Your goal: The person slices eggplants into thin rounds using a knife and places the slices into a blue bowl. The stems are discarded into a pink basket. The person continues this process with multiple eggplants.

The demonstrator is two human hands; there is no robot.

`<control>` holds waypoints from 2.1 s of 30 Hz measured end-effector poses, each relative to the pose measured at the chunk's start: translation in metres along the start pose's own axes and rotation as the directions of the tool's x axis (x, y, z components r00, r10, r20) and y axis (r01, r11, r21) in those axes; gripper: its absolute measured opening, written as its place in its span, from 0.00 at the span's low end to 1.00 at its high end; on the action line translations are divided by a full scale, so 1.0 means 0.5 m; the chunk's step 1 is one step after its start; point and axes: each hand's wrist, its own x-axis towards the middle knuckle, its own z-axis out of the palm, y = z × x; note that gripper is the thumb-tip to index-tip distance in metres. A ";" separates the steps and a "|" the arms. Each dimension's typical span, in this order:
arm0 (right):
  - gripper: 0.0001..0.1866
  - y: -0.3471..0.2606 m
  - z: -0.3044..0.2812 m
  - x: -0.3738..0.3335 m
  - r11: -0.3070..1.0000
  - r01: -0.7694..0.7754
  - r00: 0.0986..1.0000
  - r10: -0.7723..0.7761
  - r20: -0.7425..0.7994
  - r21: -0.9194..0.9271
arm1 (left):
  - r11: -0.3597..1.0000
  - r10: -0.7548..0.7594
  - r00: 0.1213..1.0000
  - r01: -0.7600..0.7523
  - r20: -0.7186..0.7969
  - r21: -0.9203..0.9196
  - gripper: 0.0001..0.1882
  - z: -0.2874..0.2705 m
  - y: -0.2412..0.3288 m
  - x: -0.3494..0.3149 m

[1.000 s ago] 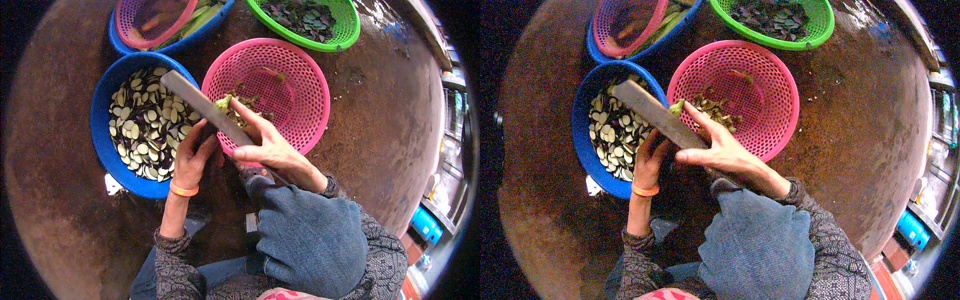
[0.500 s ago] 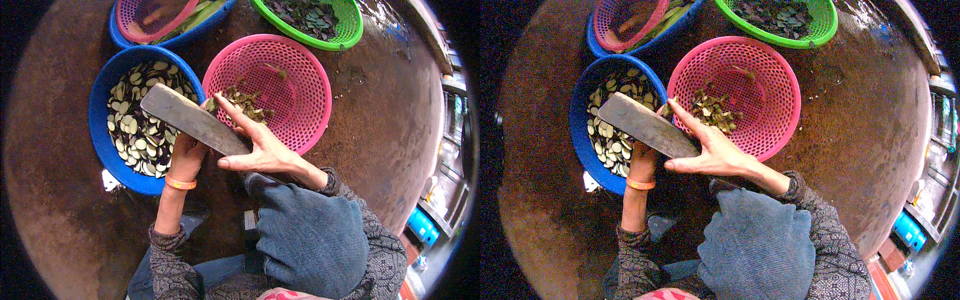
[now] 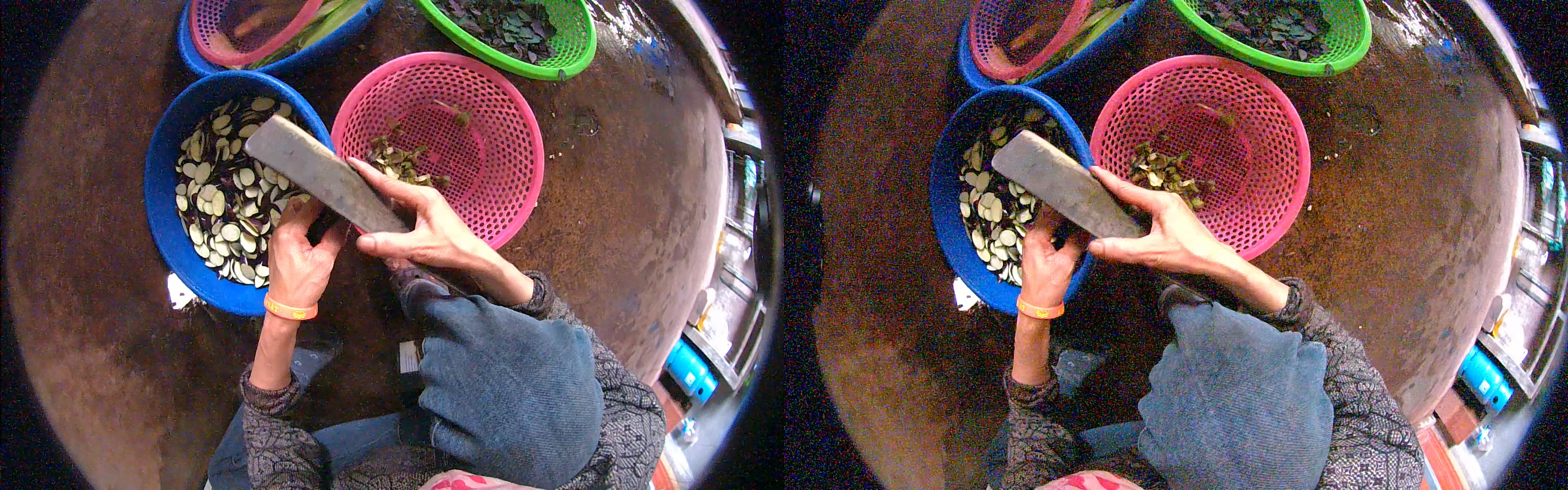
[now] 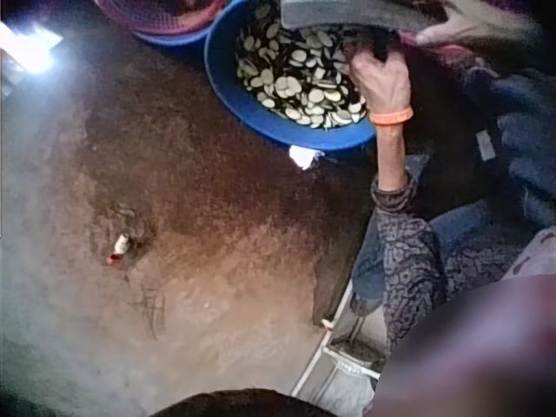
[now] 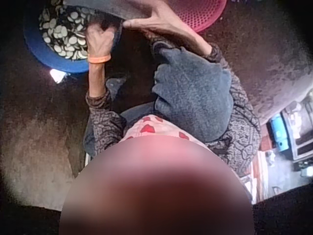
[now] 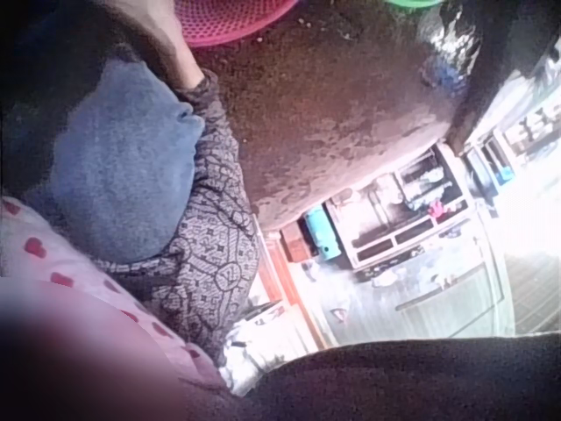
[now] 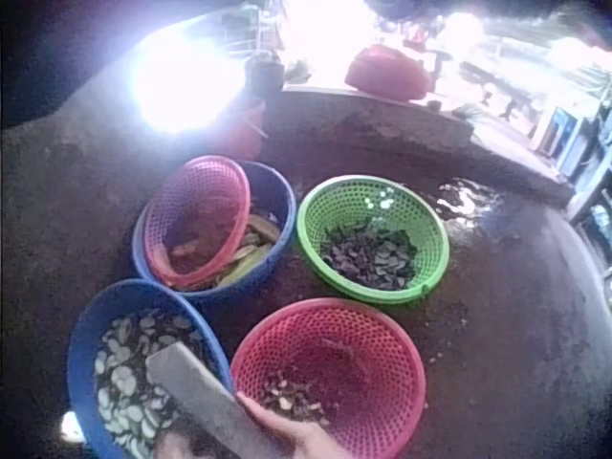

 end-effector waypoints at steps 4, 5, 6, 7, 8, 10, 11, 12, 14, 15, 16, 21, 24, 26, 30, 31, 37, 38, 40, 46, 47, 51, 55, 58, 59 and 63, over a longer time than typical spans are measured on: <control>0.49 -0.005 -0.004 -0.007 0.971 -0.079 0.997 0.083 -0.006 0.228 | 0.992 0.028 0.999 -0.030 -0.018 -0.123 0.29 -0.001 0.016 -0.011; 0.49 -0.007 -0.006 -0.008 0.972 -0.070 0.997 0.076 -0.018 0.226 | 0.973 -0.082 0.996 0.089 0.040 -0.212 0.30 -0.005 0.022 -0.018; 0.49 -0.010 -0.011 -0.008 0.972 -0.062 0.997 0.070 -0.031 0.225 | 0.929 -0.160 0.983 0.181 0.093 -0.324 0.30 -0.004 0.028 -0.025; 0.49 -0.012 -0.018 -0.005 0.987 -0.048 0.994 0.063 -0.094 0.156 | 0.839 -0.187 0.970 0.240 0.155 -0.489 0.31 -0.005 0.034 -0.031; 0.45 -0.014 -0.028 -0.001 0.988 -0.046 0.986 0.068 -0.150 0.146 | 0.798 -0.223 0.960 0.279 0.168 -0.535 0.30 -0.009 0.039 -0.038; 0.44 -0.019 -0.052 0.005 0.938 -0.118 0.950 0.203 -0.239 0.326 | 0.697 -0.306 0.928 0.369 0.211 -0.615 0.29 -0.016 0.044 -0.043; 0.44 -0.019 -0.061 0.008 0.945 -0.040 0.957 0.129 -0.260 0.324 | 0.668 -0.373 0.907 0.411 0.198 -0.620 0.29 -0.015 0.045 -0.043; 0.44 -0.021 -0.065 0.009 0.964 -0.033 0.973 0.091 -0.211 0.264 | 0.668 -0.291 0.936 0.348 0.200 -0.658 0.30 -0.016 0.044 -0.043; 0.54 -0.018 -0.063 0.010 0.980 -0.021 0.991 0.046 -0.126 0.196 | 0.662 -0.228 0.952 0.306 0.206 -0.684 0.32 -0.007 0.039 -0.031; 0.62 -0.015 -0.058 0.008 0.990 -0.013 1.000 0.013 0.002 0.140 | 0.660 -0.277 0.942 0.330 0.189 -0.675 0.28 -0.001 0.036 -0.027; 0.67 -0.014 -0.048 0.003 0.993 -0.006 0.999 0.001 0.048 0.115 | 0.655 -0.282 0.944 0.321 0.173 -0.684 0.25 0.005 0.034 -0.023; 0.62 -0.009 -0.012 -0.005 0.999 0.034 0.989 -0.033 0.144 -0.002 | 0.719 -0.225 0.971 0.219 0.076 -0.660 0.17 0.014 0.032 -0.008; 0.52 -0.007 -0.019 -0.003 0.994 -0.036 0.992 0.023 0.122 0.108 | 0.779 -0.178 0.969 0.246 0.173 -0.576 0.23 -0.005 0.034 -0.010; 0.48 -0.004 -0.029 0.000 0.981 -0.121 0.992 0.124 -0.009 0.151 | 0.784 -0.175 0.957 0.278 0.233 -0.554 0.26 -0.006 0.035 -0.020; 0.48 -0.004 -0.058 -0.018 0.896 -0.271 0.960 0.280 0.027 0.353 | 0.648 -0.257 0.929 0.369 0.265 -0.666 0.29 0.005 0.026 -0.025; 0.49 -0.001 -0.054 -0.022 0.898 -0.240 0.970 0.238 0.052 0.369 | 0.594 -0.274 0.928 0.369 0.252 -0.715 0.26 0.009 0.023 -0.022; 0.67 0.004 -0.021 -0.027 0.869 -0.257 0.966 0.213 0.149 0.423 | 0.686 -0.160 0.945 0.315 0.286 -0.656 0.15 0.019 0.015 -0.007; 0.68 0.003 -0.015 -0.026 0.856 -0.270 0.962 0.223 0.157 0.442 | 0.724 -0.156 0.945 0.308 0.289 -0.618 0.15 0.017 0.015 -0.005; 0.65 0.001 -0.014 -0.025 0.853 -0.253 0.965 0.190 0.179 0.457 | 0.816 -0.113 0.974 0.204 0.197 -0.540 0.12 0.019 0.016 -0.004; 0.62 0.016 -0.015 -0.025 0.942 -0.178 0.984 0.170 0.053 0.286 | 0.975 -0.007 1.000 0.005 -0.005 -0.220 0.12 0.038 0.013 0.001; 0.62 0.020 -0.016 -0.027 0.944 -0.186 0.982 0.184 0.030 0.274 | 0.980 -0.025 1.000 0.027 0.009 -0.199 0.13 0.039 0.012 0.002; 0.64 0.030 -0.025 -0.038 0.942 -0.207 0.978 0.200 0.055 0.264 | 0.978 0.122 0.992 -0.122 -0.007 -0.169 0.13 0.035 0.009 0.011; 0.66 0.020 -0.031 -0.045 0.937 -0.229 0.973 0.216 0.076 0.265 | 0.953 0.044 0.993 -0.008 0.111 -0.304 0.14 0.022 0.013 0.018; 0.67 0.006 -0.029 -0.044 0.920 -0.232 0.973 0.220 0.071 0.318 | 0.923 -0.056 0.982 0.120 0.183 -0.365 0.15 0.015 0.021 0.011; 0.68 0.002 -0.027 -0.042 0.911 -0.229 0.973 0.220 0.064 0.343 | 0.916 -0.063 0.982 0.128 0.178 -0.381 0.15 0.015 0.024 0.009; 0.70 -0.010 -0.017 -0.032 0.879 -0.216 0.975 0.218 0.045 0.425 | 0.910 -0.186 0.961 0.246 0.203 -0.333 0.16 0.017 0.027 0.009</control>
